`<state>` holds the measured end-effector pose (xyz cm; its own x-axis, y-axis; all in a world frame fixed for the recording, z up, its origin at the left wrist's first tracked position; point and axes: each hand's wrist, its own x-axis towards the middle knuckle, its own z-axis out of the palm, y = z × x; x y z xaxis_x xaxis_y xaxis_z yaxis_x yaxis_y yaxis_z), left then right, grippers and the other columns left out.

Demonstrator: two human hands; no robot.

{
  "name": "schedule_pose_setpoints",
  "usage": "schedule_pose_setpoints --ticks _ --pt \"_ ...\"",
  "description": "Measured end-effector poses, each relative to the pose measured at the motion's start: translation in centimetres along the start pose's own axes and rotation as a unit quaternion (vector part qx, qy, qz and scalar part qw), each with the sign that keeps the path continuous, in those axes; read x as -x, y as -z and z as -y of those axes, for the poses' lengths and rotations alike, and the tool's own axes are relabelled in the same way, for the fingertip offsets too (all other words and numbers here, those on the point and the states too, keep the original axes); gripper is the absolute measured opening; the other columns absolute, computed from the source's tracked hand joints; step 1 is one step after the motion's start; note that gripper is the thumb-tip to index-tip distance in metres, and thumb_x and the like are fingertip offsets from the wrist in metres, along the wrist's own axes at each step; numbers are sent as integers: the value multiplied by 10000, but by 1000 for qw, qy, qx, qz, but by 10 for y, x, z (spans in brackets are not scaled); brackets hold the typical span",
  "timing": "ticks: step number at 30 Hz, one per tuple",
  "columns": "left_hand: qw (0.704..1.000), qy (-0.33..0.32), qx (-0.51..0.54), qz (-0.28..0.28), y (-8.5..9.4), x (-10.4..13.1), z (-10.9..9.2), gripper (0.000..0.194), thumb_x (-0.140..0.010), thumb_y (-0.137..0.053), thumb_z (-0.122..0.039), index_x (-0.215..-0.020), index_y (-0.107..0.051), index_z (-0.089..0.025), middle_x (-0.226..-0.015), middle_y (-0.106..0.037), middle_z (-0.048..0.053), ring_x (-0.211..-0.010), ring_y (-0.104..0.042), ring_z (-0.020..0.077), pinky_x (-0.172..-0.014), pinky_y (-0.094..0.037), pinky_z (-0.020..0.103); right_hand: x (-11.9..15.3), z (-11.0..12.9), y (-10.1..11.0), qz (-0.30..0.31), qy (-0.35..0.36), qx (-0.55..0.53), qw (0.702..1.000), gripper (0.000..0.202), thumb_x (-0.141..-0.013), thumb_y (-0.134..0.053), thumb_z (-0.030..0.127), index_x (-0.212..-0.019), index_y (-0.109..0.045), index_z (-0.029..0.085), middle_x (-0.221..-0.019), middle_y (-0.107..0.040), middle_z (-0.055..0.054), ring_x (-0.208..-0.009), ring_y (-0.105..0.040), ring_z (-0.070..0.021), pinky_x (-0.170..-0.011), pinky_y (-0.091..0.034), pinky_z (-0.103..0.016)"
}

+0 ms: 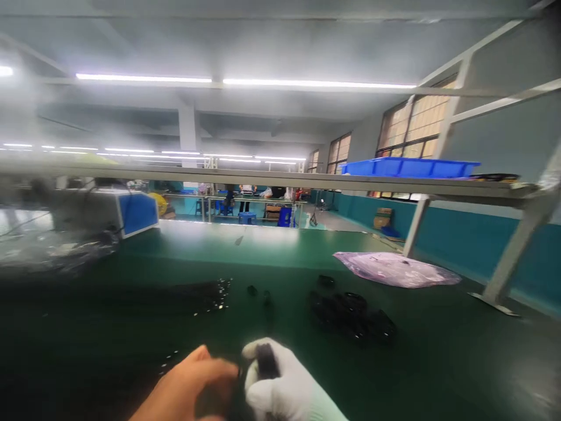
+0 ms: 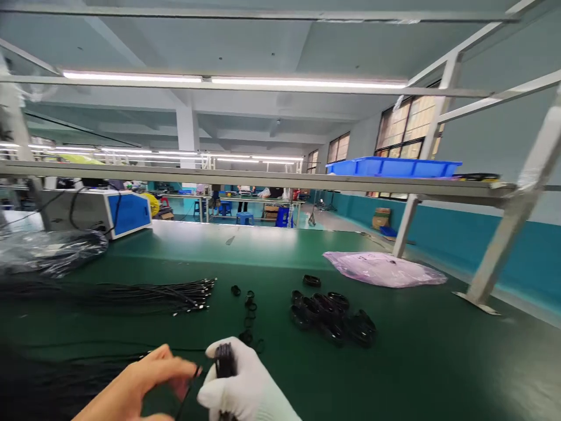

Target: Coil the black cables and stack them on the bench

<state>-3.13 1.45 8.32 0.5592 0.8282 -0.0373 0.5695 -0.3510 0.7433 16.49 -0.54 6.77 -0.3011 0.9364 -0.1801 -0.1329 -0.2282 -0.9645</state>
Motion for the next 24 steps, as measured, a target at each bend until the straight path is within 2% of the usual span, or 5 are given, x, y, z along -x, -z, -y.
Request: schedule_pose_setpoints --ticks 3,7,15,20,24 --pt "999 9 39 1 -1 0 -5 701 -591 -571 -87 -1262 -520 -281 -1154 -572 13 -1073 -495 198 -952 -355 277 -10 -14 5 71 18 20 997 691 -488 -657 70 -1157 -508 159 -670 -602 29 -535 -508 -105 -509 -390 -216" --pt "999 19 15 30 -14 -2 -16 773 -583 -639 -94 -1316 -457 -260 -1210 -534 46 -1105 -479 220 -978 -359 300 -27 -43 5 -12 92 148 985 705 -459 -753 127 -1138 -568 177 -1027 -629 -68 -981 -571 -243 -887 -438 -350" --pt "993 37 53 96 -9 -22 10 233 -619 -633 -252 -842 -695 -222 -776 -661 19 -660 -566 206 -589 -426 269 -16 -35 -3 -61 84 284 953 566 -562 -611 105 -1114 -598 229 -820 -630 -7 -821 -592 -220 -788 -450 -337" --pt "984 15 166 56 -27 -23 25 112 -669 -545 -230 -601 -634 -228 -586 -625 -12 -564 -537 162 -519 -388 236 -4 -19 -2 63 72 15 995 395 -462 -708 66 -816 -609 213 -1235 -517 -45 -818 -583 -169 -688 -445 -268" --pt "952 95 290 4 -35 -18 13 110 -664 -532 -278 -609 -573 -192 -532 -580 6 -462 -509 149 -463 -392 258 -6 -26 -1 175 78 -209 959 468 -468 -799 164 -881 -592 241 -1282 -505 -70 -555 -567 -94 -481 -401 -223"
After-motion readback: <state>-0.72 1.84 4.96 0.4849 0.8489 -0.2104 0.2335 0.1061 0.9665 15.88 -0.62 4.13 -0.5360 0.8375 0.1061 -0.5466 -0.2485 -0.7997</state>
